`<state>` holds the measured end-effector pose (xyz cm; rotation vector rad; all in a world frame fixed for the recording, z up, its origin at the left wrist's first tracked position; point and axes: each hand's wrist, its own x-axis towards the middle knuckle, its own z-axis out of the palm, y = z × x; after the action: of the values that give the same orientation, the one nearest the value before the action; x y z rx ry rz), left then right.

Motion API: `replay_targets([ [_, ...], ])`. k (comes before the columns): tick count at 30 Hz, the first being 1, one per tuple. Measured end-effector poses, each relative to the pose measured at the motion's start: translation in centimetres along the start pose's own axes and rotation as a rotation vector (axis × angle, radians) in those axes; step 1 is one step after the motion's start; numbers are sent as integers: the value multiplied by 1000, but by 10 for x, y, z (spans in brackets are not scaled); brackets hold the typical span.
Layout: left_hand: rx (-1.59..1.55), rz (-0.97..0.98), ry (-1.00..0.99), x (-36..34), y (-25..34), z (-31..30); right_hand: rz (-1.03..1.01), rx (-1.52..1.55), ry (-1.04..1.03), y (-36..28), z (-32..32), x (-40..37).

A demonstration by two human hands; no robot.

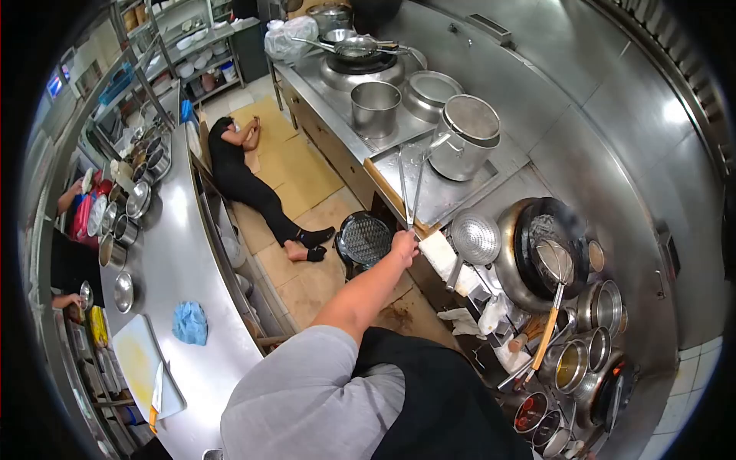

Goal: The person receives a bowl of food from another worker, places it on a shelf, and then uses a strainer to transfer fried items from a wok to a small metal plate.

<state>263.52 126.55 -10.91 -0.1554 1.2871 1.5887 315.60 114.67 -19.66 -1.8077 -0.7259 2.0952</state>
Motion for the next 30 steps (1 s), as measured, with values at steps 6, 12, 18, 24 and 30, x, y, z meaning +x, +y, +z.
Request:
replay_targets([
  [6, -21, -112, -96, 77, 10, 6, 60, 59, 42, -15, 32, -34],
  [12, 27, 19, 167, 63, 31, 10, 102, 138, 91, -14, 40, -50],
  [18, 116, 225, 226, 48, 32, -16, 175, 190, 116, -18, 41, -41],
  [24, -54, 63, 15, 42, 15, -58, 263, 194, 85, -37, 37, -6],
  [30, 355, 66, 20, -17, -37, -137, 363, 229, 15, -73, 32, 65],
])
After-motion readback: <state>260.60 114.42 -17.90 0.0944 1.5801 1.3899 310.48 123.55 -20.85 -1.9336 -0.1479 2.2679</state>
